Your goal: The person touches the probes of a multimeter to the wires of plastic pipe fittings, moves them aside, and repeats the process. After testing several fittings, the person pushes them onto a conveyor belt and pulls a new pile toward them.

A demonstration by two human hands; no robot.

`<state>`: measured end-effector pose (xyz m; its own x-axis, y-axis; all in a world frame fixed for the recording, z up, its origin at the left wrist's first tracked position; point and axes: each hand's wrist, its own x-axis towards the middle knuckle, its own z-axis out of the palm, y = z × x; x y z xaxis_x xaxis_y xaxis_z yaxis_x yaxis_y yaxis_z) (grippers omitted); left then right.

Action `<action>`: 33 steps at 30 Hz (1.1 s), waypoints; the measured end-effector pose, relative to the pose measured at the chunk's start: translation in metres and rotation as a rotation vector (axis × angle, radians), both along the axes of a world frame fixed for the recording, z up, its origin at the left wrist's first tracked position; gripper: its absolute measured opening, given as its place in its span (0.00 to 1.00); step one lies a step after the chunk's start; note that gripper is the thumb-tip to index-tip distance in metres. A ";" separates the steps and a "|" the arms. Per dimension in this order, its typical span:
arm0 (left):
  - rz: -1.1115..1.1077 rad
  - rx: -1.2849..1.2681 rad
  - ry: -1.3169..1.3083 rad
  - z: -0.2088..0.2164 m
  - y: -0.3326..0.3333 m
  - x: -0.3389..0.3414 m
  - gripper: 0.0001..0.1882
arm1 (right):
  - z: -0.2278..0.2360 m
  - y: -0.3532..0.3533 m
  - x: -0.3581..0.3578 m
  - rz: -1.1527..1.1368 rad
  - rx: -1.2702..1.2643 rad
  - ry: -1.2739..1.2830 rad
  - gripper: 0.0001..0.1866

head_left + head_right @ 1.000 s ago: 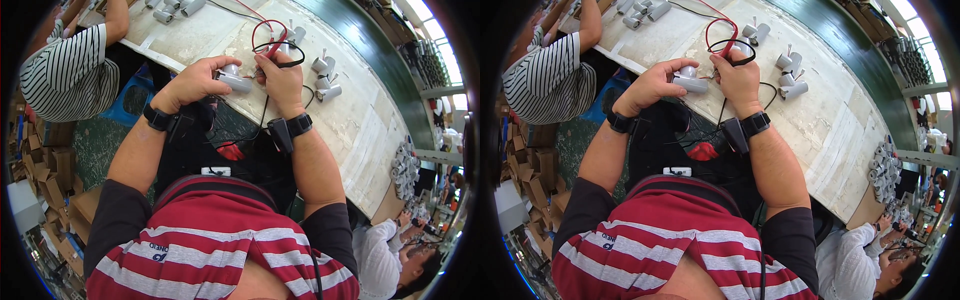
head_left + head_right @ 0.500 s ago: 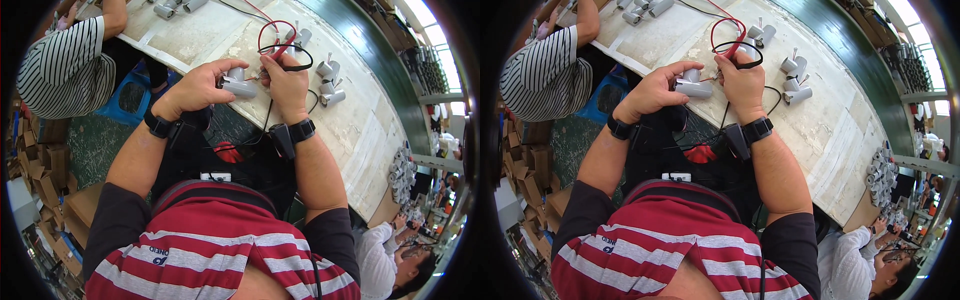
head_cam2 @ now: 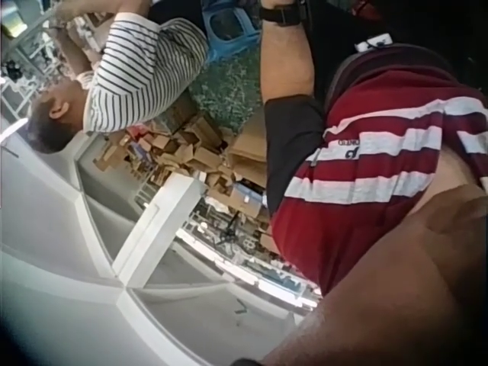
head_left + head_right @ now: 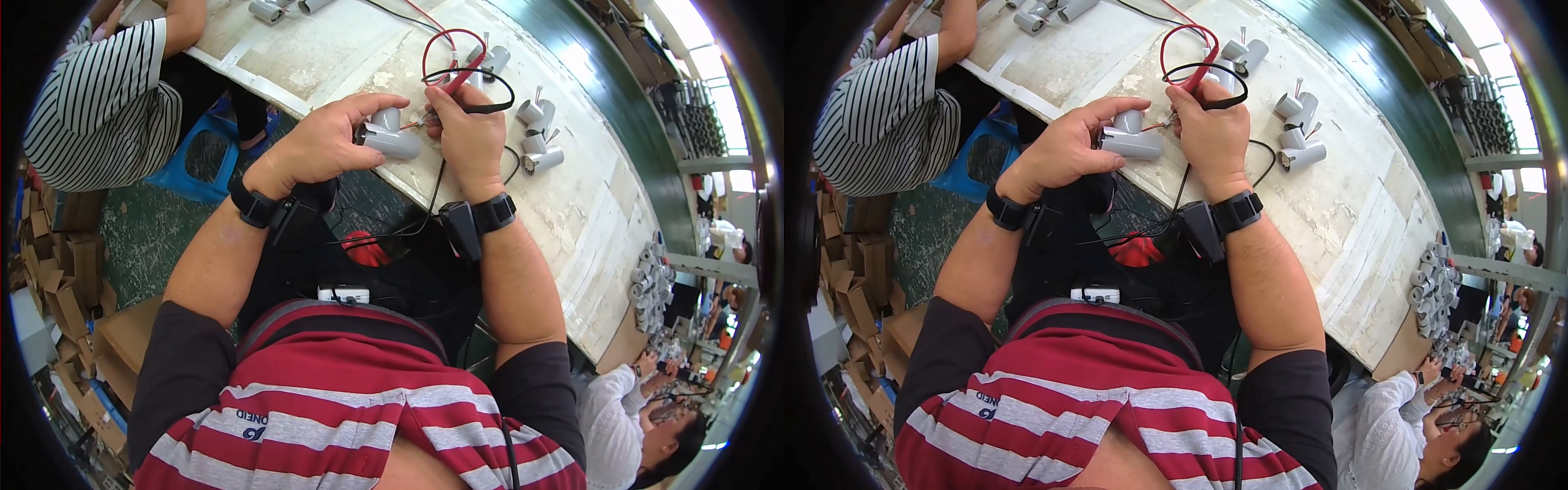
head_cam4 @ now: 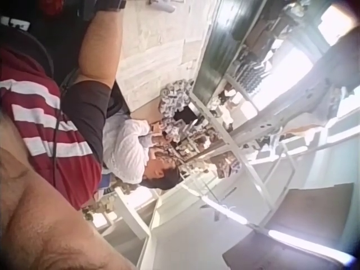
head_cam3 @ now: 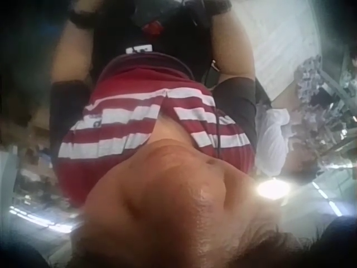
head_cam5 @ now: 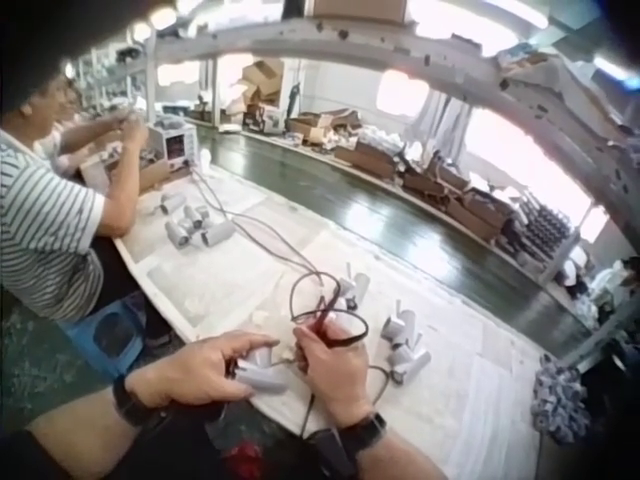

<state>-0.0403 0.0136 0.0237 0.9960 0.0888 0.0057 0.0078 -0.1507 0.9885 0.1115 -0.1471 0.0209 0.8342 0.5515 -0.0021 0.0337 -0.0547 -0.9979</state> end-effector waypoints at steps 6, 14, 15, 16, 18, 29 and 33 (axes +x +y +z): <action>0.074 0.163 -0.017 0.003 -0.004 -0.001 0.36 | -0.001 0.002 0.000 0.007 0.017 -0.009 0.07; 0.211 0.035 0.075 -0.003 -0.007 0.000 0.28 | -0.004 -0.007 -0.001 -0.014 0.188 0.017 0.07; 0.208 0.045 0.076 -0.001 -0.002 0.002 0.28 | -0.004 -0.010 0.000 -0.036 0.258 0.015 0.07; 0.308 0.186 0.084 0.001 0.010 0.006 0.30 | -0.002 -0.011 0.004 -0.043 0.266 0.016 0.07; 0.503 0.465 0.098 0.003 0.043 0.016 0.32 | 0.005 -0.012 0.013 -0.148 0.396 -0.040 0.08; 0.458 1.015 -0.418 -0.018 0.010 0.088 0.32 | 0.017 -0.036 0.061 -0.405 0.618 0.080 0.11; 0.528 0.863 -0.178 -0.015 -0.073 0.133 0.30 | 0.014 -0.039 0.063 -0.386 0.633 0.092 0.12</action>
